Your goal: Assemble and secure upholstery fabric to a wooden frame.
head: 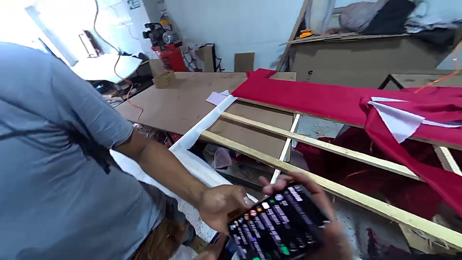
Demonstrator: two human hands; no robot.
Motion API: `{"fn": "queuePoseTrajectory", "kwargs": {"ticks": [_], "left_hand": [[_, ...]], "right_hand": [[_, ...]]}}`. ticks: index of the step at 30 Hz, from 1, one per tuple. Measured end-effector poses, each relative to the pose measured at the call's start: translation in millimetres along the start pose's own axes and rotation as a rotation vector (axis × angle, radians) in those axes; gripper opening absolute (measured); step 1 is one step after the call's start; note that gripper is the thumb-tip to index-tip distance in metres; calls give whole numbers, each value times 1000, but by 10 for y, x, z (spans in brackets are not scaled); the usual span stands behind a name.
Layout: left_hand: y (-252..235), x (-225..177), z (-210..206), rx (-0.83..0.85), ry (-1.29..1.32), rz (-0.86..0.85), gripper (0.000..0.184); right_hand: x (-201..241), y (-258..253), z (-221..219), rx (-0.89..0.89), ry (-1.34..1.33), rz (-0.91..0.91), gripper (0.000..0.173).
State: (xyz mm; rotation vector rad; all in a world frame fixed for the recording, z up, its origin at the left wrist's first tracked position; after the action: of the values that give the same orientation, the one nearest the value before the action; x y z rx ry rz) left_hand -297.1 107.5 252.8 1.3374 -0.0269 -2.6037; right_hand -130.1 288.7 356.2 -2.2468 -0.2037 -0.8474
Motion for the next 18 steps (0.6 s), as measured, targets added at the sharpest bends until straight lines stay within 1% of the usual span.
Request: {"fn": "queuePoseTrajectory", "kwargs": {"ticks": [1,3,5,6,7,8,10,12,13,14,15,16,17,18], "left_hand": [[-145,-25,84,-20,-95,-57,46],[-540,-98,231,-43,-225,-160,37],[-1105,-144,340,-77,-261,-276,26],[-1451,-128,368,-118,-307,-331,33],[-1835,-111,373,-124,-403,-327,47],[-2250,-159,385,-50,-499,-255,54],[-3149,-202,389,27,-589,-151,56],[-3944,-118,375,-4,-656,-64,56],[-4207,-85,379,-47,-652,-68,55],[-4353,-136,396,-93,-577,-134,54],[-4364,-260,398,-96,-421,-220,55],[-4237,-406,365,-20,-191,-258,56],[-4021,-525,307,136,118,-230,60],[-3800,-579,231,343,517,-186,70]], "right_hand": [[124,-172,72,-4,-5,13,63],[341,-516,274,-48,-1,25,67],[348,-820,595,-93,49,14,69],[278,-955,789,-116,63,-19,70],[174,-1071,986,-135,62,-63,71],[47,-1171,1181,-149,64,-113,74],[-225,-1347,1520,-156,19,-211,79],[-487,-1506,1785,-175,-37,-278,81],[-601,-1570,1885,-170,-53,-293,81],[-690,-1643,1972,-157,-57,-296,81],[-770,-1707,2047,-131,-67,-302,81],[-863,-1739,2098,-91,-97,-315,81],[-972,-1745,2108,-44,-126,-335,80],[-1091,-1754,2076,10,-117,-356,80]]}}
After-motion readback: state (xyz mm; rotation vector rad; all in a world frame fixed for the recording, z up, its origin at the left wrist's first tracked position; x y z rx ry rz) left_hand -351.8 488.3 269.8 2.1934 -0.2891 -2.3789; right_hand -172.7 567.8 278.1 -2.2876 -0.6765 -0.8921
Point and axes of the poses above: each hand's wrist, its own y-axis away from the middle knuckle, its own z-axis out of the back of the hand, x = y × z, the point moved 3 cm from there along -y, towards the middle knuckle, and after that the axes turned 4 degrees about y, right-handed, at the moved point
